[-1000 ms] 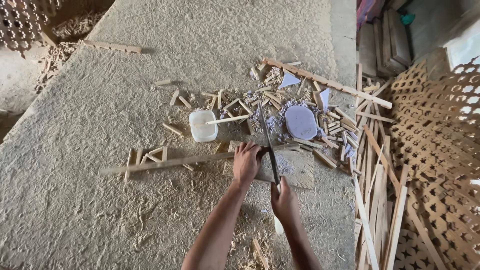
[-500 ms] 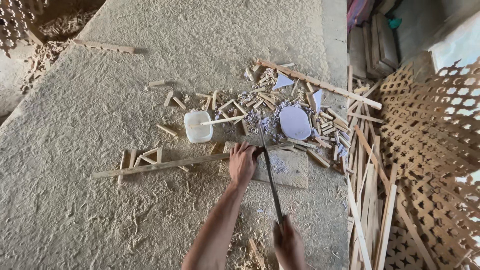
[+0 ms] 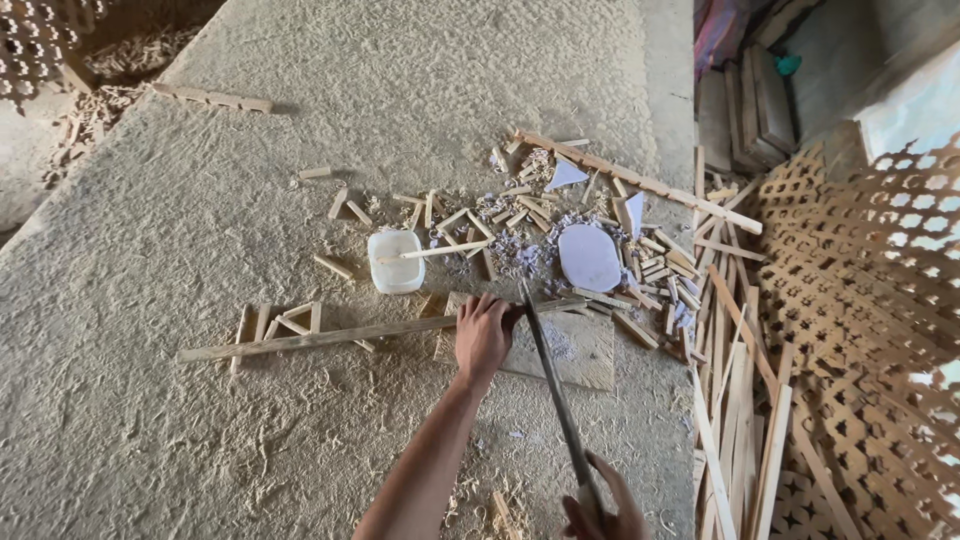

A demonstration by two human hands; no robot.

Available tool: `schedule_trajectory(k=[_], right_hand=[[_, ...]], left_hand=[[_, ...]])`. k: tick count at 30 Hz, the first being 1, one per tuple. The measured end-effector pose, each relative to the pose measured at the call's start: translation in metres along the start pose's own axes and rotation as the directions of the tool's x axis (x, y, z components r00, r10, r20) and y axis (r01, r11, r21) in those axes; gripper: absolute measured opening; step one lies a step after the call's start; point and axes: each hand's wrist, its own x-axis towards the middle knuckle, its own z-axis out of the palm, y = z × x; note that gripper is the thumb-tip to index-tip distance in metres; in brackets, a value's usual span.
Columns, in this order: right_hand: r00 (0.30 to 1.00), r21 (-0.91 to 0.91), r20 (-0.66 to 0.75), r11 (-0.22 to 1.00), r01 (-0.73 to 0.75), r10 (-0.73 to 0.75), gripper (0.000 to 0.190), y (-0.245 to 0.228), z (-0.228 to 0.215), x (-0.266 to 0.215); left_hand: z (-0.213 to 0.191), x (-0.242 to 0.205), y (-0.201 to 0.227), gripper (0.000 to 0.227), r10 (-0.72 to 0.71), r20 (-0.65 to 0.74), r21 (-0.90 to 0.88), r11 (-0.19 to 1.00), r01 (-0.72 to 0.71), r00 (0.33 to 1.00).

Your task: The person uses a hand saw to cut a small wooden stick placed on a wooden block. They hold the stick with their left hand and saw with their right hand, generating sawdust on the floor.

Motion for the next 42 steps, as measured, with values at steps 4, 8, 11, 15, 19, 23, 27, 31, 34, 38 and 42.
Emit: schedule_trajectory(k=[4, 8, 11, 15, 19, 23, 27, 31, 34, 38, 42], right_hand=[[0.911, -0.466, 0.305, 0.791, 0.397, -0.277, 0.093, 0.008, -0.059, 0.030], [0.967, -0.109, 0.005, 0.961, 0.252, -0.253, 0.059, -0.098, -0.026, -0.016], [0.943, -0.059, 0.025, 0.941, 0.333, -0.332, 0.060, -0.135, -0.022, -0.020], [0.835, 0.092, 0.152, 0.849, 0.520, -0.528, 0.054, -0.148, -0.021, -0.018], [0.831, 0.067, 0.171, 0.847, 0.527, -0.530, 0.050, -0.164, -0.023, -0.020], [0.913, 0.071, 0.101, 0.918, 0.390, -0.396, 0.071, -0.180, -0.022, -0.014], [0.964, -0.024, 0.084, 0.967, 0.254, -0.251, 0.081, -0.167, -0.036, 0.003], [0.990, 0.012, 0.006, 0.990, 0.139, -0.139, 0.079, -0.154, -0.041, 0.004], [0.996, 0.288, -0.001, 0.954, 0.082, -0.085, 0.079, -0.113, -0.059, 0.019], [0.976, 0.518, 0.063, 0.829, -0.210, 0.208, 0.068, -0.053, -0.077, 0.051], [0.955, 0.497, 0.160, 0.815, -0.298, 0.252, 0.062, 0.007, -0.081, 0.088]], left_hand=[[-0.002, 0.001, 0.002, 0.034, -0.057, 0.070, -0.013, 0.998, 0.058, 0.996], [-0.004, 0.002, 0.002, 0.036, -0.038, 0.053, 0.021, 0.999, 0.037, 0.998], [-0.006, 0.001, 0.006, 0.036, -0.048, 0.051, 0.021, 0.999, 0.047, 0.998], [-0.002, -0.002, 0.001, 0.030, -0.041, 0.023, 0.014, 0.999, 0.041, 0.999], [-0.004, -0.001, 0.002, 0.028, -0.029, 0.016, -0.007, 1.000, 0.029, 0.999], [0.000, 0.000, 0.000, 0.025, -0.035, 0.046, 0.013, 0.999, 0.035, 0.998], [0.005, -0.002, -0.006, 0.009, 0.010, 0.020, -0.006, 1.000, -0.010, 1.000], [0.009, -0.004, -0.007, 0.011, 0.025, 0.009, -0.018, 1.000, -0.024, 1.000], [0.016, -0.005, -0.011, 0.016, 0.028, 0.022, 0.020, 0.999, -0.029, 0.999], [0.009, -0.004, -0.007, 0.020, -0.072, 0.106, -0.006, 0.997, 0.073, 0.992], [0.007, -0.010, -0.013, 0.020, 0.010, 0.120, -0.010, 1.000, -0.009, 0.993]])
